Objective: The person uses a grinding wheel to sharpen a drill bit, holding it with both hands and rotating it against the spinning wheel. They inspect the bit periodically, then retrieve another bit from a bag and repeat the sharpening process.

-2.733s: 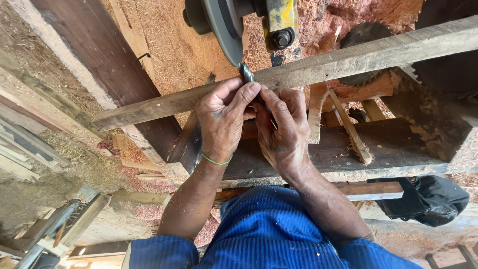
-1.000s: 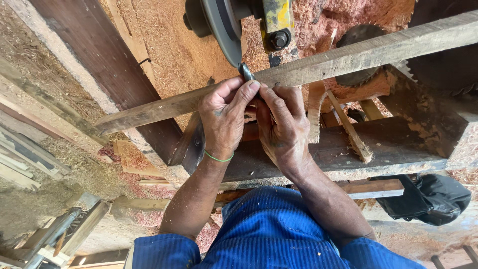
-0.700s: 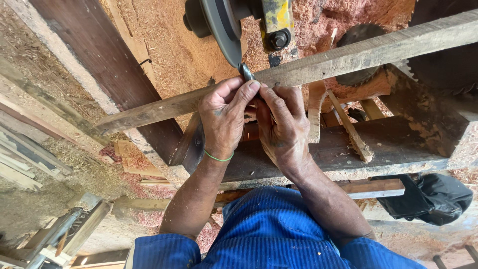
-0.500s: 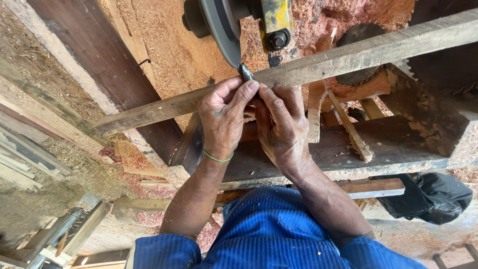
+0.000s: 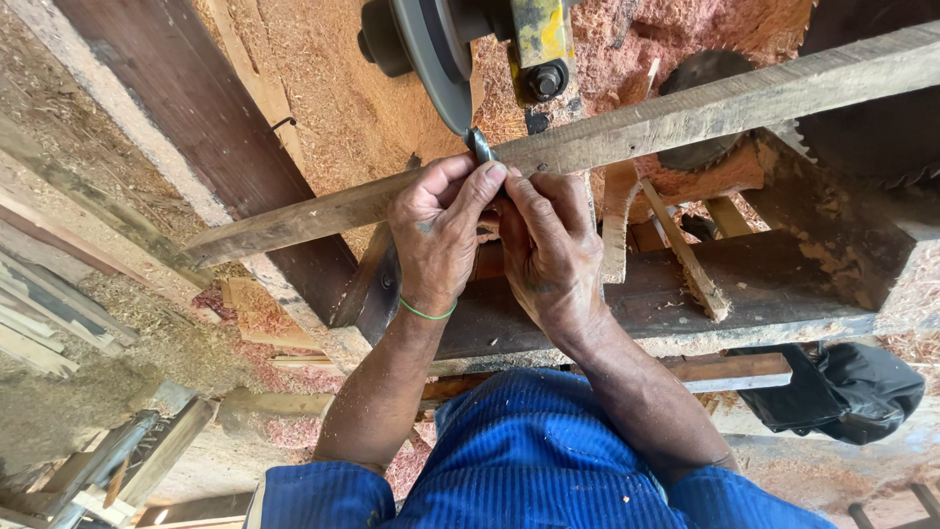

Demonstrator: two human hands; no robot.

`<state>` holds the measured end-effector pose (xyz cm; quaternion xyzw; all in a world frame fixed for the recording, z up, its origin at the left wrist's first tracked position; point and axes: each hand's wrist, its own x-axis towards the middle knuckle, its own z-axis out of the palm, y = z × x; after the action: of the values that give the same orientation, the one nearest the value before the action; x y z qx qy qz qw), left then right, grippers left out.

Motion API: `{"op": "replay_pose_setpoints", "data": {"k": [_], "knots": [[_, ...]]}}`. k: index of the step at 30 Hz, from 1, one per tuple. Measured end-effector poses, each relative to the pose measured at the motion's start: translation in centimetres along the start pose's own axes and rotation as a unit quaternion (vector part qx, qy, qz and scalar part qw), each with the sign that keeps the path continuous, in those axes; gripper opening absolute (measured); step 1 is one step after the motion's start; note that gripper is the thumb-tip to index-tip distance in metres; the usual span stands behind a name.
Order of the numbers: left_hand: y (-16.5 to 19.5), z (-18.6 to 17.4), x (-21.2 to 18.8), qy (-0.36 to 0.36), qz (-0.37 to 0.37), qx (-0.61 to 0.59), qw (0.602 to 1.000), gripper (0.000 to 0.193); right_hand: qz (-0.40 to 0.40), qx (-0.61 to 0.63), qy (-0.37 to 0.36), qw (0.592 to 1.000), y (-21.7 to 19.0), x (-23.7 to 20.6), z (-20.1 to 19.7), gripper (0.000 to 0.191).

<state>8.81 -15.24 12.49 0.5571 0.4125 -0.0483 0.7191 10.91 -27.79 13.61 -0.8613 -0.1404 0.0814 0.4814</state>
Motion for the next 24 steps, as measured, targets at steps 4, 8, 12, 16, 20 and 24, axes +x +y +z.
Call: {"op": "replay_pose_setpoints", "data": {"k": [4,8,12,16,20,24], "knots": [[0.0,-0.1,0.0,-0.005,0.002,-0.003,1.000,0.023,-0.004,-0.001,0.004,1.000,0.0,0.0,0.0,0.030],[-0.2,-0.2,0.0,-0.005,0.007,0.006,1.000,0.023,-0.003,0.005,0.008,1.000,-0.1,0.0,0.0,0.030],[-0.6,-0.4,0.1,-0.012,0.009,-0.006,1.000,0.023,-0.003,0.002,0.006,1.000,-0.1,-0.2,0.0,0.030],[-0.4,-0.3,-0.4,-0.035,0.039,0.014,0.999,0.022,0.013,0.022,0.001,1.000,0.6,-1.1,-0.2,0.027],[0.3,0.6,-2.9,-0.032,0.270,0.219,0.937,0.021,0.002,0.138,0.019,0.990,2.1,-3.0,-0.8,0.025],[0.7,1.7,-5.9,-0.022,0.290,0.190,0.938,0.028,0.171,0.482,-0.054,0.858,3.4,-5.5,-0.9,0.027]]}}
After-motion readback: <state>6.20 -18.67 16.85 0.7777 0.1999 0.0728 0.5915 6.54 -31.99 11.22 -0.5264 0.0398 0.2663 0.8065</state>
